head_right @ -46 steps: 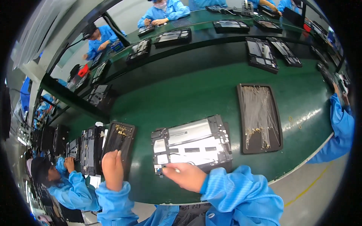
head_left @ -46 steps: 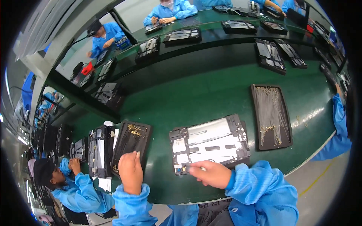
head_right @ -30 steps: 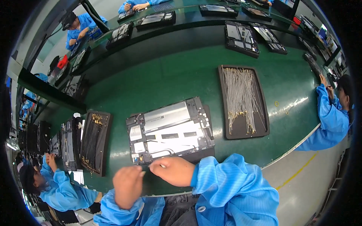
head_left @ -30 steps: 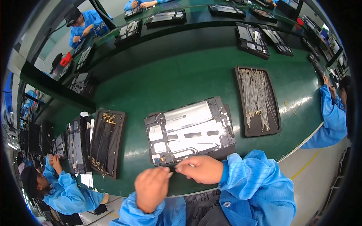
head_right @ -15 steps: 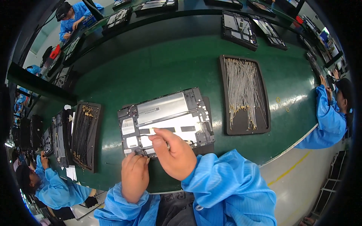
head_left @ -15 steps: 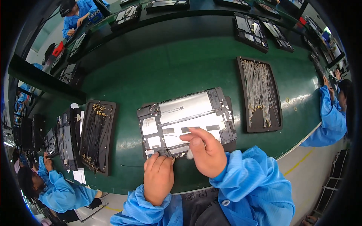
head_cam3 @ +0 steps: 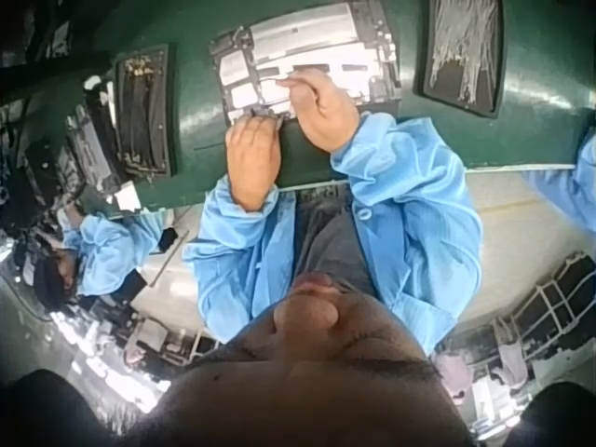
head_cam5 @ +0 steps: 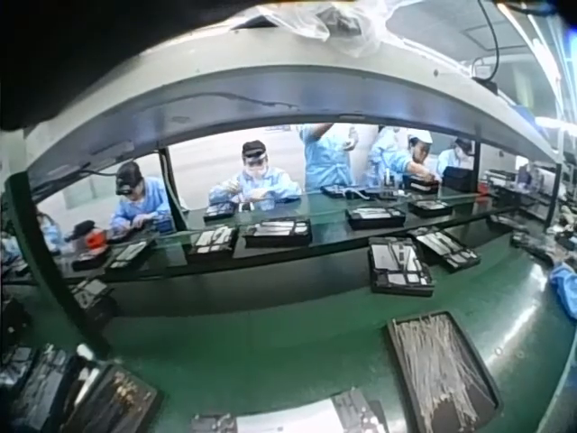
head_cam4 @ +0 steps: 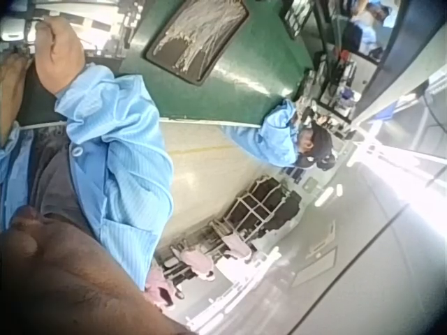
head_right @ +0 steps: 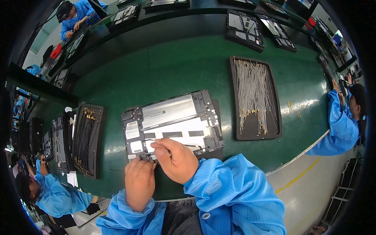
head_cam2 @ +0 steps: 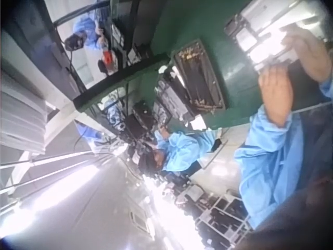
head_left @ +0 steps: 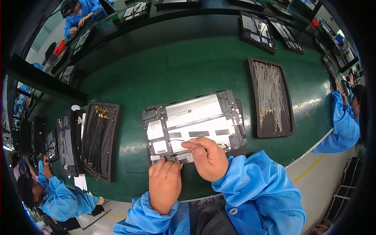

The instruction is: The person assembles internal components and wiring into electronic device frames by hand, taking parts from a part tray and connecting them into the frames.

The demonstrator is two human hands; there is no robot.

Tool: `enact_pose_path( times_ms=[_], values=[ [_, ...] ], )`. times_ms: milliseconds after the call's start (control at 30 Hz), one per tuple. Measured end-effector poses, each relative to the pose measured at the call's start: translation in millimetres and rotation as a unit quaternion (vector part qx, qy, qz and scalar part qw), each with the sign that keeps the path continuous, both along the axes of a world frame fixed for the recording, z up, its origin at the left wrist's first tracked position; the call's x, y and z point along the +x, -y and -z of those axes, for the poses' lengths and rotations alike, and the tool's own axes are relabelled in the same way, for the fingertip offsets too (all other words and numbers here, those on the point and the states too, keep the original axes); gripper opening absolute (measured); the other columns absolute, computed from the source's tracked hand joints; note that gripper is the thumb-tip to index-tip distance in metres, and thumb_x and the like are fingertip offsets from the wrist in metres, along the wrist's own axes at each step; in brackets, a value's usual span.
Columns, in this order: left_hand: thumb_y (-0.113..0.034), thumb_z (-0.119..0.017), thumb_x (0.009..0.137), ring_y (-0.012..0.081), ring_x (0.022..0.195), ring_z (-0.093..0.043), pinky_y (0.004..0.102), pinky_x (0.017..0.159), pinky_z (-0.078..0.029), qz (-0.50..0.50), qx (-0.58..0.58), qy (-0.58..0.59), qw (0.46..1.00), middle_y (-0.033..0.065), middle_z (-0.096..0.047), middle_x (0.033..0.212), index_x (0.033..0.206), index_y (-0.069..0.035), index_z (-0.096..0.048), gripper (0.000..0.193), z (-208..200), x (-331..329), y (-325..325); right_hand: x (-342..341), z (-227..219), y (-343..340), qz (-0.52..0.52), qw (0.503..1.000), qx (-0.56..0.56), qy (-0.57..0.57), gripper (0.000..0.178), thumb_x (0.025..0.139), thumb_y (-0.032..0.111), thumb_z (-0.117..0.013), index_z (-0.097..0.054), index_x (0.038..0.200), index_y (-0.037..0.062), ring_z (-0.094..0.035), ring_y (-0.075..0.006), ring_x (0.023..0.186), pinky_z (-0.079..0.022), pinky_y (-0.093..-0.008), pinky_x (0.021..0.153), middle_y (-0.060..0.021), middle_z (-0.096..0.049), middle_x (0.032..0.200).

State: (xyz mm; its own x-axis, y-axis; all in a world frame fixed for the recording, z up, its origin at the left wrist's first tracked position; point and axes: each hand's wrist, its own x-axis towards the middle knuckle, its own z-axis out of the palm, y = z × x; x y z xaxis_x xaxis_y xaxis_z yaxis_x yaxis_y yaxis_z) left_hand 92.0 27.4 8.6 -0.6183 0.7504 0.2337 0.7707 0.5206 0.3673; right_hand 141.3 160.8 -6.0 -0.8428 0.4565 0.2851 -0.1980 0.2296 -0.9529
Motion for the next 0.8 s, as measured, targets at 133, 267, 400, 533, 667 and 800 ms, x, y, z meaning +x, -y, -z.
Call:
enact_pose_path(
  times_ms=[133, 267, 400, 533, 667, 800],
  values=[
    [-0.007, -0.058, 0.068, 0.027, 0.082, -0.05, 0.0352, 0.073, -0.037, 0.0, 0.001, 0.003, 1.0, 0.0068, -0.055, 0.078, 0.08, -0.005, -0.056, 0.013, 0, 0, 1, 0, -4, 0, -0.018, 0.999, -0.007, 0.032, 0.024, 0.086, 0.02, -0.04, -0.041, 0.098, -0.0001, -0.056, -0.0167, 0.076, -0.045, -0.027, 0.068, -0.0141, -0.058, 0.088],
    [-0.007, -0.058, 0.067, 0.0271, 0.082, -0.05, 0.0352, 0.073, -0.037, -0.002, 0.005, 0.003, 1.0, 0.0069, -0.055, 0.078, 0.08, -0.004, -0.056, 0.013, -1, 1, 0, 1, -6, -3, -0.046, 0.997, 0.014, 0.064, 0.023, 0.086, 0.02, -0.039, -0.042, 0.096, -0.0007, -0.056, -0.0165, 0.077, -0.045, -0.0269, 0.069, -0.0143, -0.058, 0.088],
    [-0.007, -0.058, 0.067, 0.0272, 0.082, -0.05, 0.0355, 0.073, -0.037, -0.008, 0.008, 0.008, 1.0, 0.0071, -0.056, 0.078, 0.079, -0.004, -0.056, 0.013, 0, 1, 0, 0, -3, -2, 0.04, 0.997, -0.046, 0.04, 0.022, 0.086, 0.019, -0.038, -0.043, 0.093, -0.0007, -0.056, -0.0162, 0.073, -0.045, -0.0269, 0.066, -0.0138, -0.059, 0.084],
    [-0.006, -0.059, 0.066, 0.0272, 0.081, -0.05, 0.0356, 0.073, -0.037, -0.001, 0.015, 0.003, 1.0, 0.0071, -0.056, 0.078, 0.079, -0.004, -0.056, 0.013, -1, 1, -1, 0, -6, -1, 0.027, 0.997, -0.059, 0.032, 0.021, 0.084, 0.019, -0.044, -0.046, 0.092, 0.0003, -0.057, -0.027, 0.071, -0.045, -0.0307, 0.062, -0.0139, -0.057, 0.08],
    [-0.006, -0.058, 0.067, 0.0273, 0.081, -0.05, 0.0356, 0.073, -0.037, -0.005, 0.012, 0.001, 1.0, 0.0071, -0.056, 0.078, 0.079, -0.004, -0.056, 0.013, 0, 0, 0, -3, -9, -4, -0.02, 0.998, -0.003, 0.056, 0.023, 0.086, 0.021, -0.038, -0.045, 0.09, -0.0007, -0.056, -0.0174, 0.072, -0.044, -0.0262, 0.065, -0.0121, -0.059, 0.08],
    [-0.006, -0.057, 0.066, 0.0279, 0.082, -0.05, 0.0362, 0.073, -0.037, -0.005, 0.006, 0.008, 1.0, 0.0072, -0.055, 0.079, 0.079, -0.004, -0.056, 0.013, 0, 0, 0, -4, -17, -6, -0.054, 0.995, 0.012, 0.087, 0.022, 0.085, 0.021, -0.042, -0.05, 0.084, 0.0009, -0.058, -0.021, 0.068, -0.045, -0.0285, 0.061, -0.0105, -0.059, 0.077]
  ],
)
